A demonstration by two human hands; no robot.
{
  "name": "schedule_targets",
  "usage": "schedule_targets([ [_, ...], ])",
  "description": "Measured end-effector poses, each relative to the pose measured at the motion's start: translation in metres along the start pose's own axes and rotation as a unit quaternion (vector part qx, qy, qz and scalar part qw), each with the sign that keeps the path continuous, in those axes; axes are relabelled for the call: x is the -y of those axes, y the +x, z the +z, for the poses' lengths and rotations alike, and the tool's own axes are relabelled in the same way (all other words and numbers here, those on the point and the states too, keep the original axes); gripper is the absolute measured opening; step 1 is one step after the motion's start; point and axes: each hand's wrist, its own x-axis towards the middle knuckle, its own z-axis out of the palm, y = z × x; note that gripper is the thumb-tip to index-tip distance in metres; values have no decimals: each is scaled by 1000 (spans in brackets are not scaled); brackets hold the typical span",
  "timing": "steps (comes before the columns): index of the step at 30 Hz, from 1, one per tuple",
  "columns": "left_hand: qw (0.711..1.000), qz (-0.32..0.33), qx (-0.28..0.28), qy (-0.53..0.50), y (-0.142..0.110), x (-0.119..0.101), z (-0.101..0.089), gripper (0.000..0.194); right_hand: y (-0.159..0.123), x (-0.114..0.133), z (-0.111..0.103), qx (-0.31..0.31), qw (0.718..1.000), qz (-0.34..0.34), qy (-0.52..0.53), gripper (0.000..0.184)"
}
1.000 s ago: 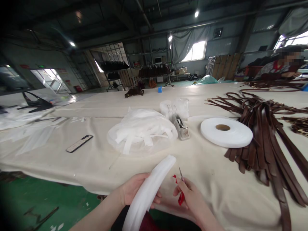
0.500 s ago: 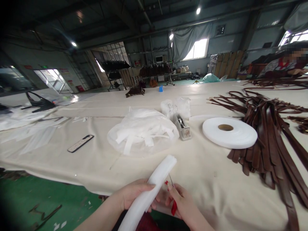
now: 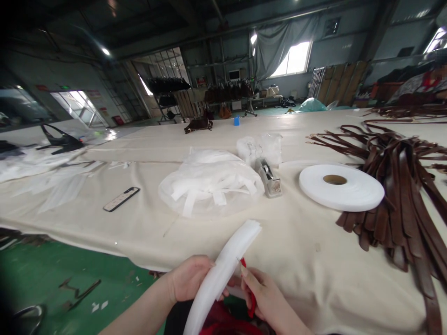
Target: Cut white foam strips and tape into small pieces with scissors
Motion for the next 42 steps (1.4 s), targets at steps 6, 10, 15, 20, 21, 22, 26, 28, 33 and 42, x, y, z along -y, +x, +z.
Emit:
schedule_targets([
  [6, 1000, 13, -15, 9, -12, 7, -2, 41, -2, 4, 0, -21, 1000, -11, 3, 67],
  [10, 1000, -26, -16, 0, -12, 11, -3, 44, -11, 7, 0, -6, 1000, 7, -15, 64],
  [15, 996, -22, -82, 35, -10, 18, -5, 49, -20, 12, 5, 26, 998, 19, -53, 63],
  [20, 997, -8, -70, 29, -14, 21, -1, 49, -18, 4, 8, 21, 996, 24, -79, 63],
  [21, 997, -5, -67, 25, -14, 22, 0, 48, -17, 3, 8, 20, 997, 24, -77, 64],
  [22, 997, 1, -69, 25, -14, 23, 0, 46, -16, 2, 8, 20, 997, 27, -72, 65],
  [26, 994, 15, -97, 42, -12, 28, -4, 49, -16, 2, 8, 15, 997, 47, -52, 65],
  [28, 992, 23, -108, 54, -10, 29, -4, 55, -16, 3, 8, 13, 998, 45, -51, 64],
  [33, 985, 38, -135, 101, -8, 31, -1, 64, -17, 0, 9, 18, 997, 49, -50, 65],
  [42, 992, 25, -102, 63, -12, 33, 2, 46, -19, 0, 12, 15, 995, 73, -72, 71],
])
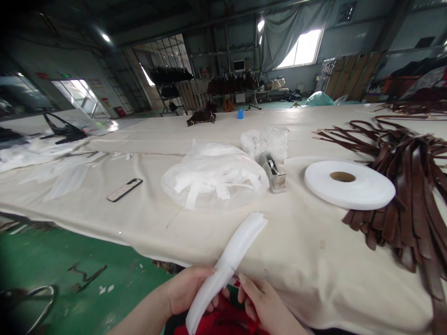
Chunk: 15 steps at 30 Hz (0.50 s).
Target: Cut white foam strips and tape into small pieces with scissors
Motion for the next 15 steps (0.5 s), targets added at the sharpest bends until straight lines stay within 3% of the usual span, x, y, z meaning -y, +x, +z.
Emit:
schedule_targets([
  [3, 999, 3, 15, -36, -4, 0, -1, 39, -4, 5, -1, -2, 1000, 5, -10, 70],
  [7, 999, 7, -29, -40, -1, 3, -3, 47, -10, 8, 0, -1, 1000, 5, -21, 68],
  [11, 997, 8, -71, -10, 6, 7, -6, 50, -7, -3, 6, 7, 1000, 17, -26, 66],
  [15, 998, 10, -56, -8, 7, 9, -10, 40, 0, -17, 12, 27, 999, 35, -9, 68],
])
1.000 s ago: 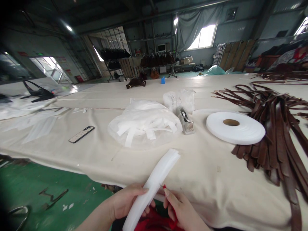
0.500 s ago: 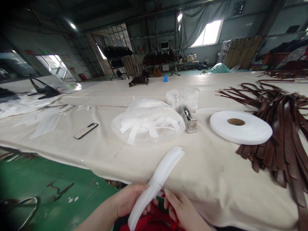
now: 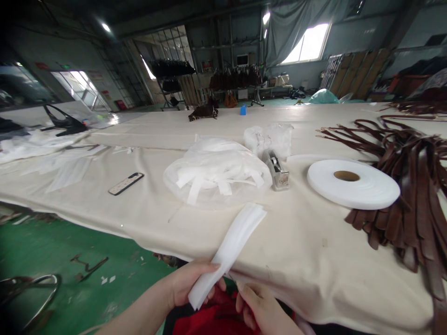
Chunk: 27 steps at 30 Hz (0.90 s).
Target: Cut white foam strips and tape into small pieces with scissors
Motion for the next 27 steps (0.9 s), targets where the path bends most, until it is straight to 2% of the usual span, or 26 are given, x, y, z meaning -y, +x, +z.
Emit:
schedule_targets([
  [4, 1000, -4, 18, -12, -2, 1, -2, 36, 3, -4, 5, 15, 999, -12, 39, 66],
  [10, 999, 14, -7, 42, -2, 4, 0, 45, 4, 0, 10, 8, 999, 9, 39, 69],
  [15, 998, 48, -21, 39, -2, 7, 1, 48, 0, 7, 11, 1, 999, 1, 36, 68],
  [18, 998, 48, -26, 36, -2, 8, 0, 48, 3, 2, 11, 1, 1000, 6, 27, 70],
  [21, 999, 29, -7, 18, 1, 9, -4, 50, 8, -6, 8, -8, 1000, 6, 30, 72],
  [25, 997, -58, 26, -35, 8, 13, -10, 59, 9, -9, 4, -25, 998, 9, 56, 70],
  [27, 995, -80, 31, -41, 10, 16, -12, 59, 9, -10, 3, -20, 998, 10, 56, 69],
])
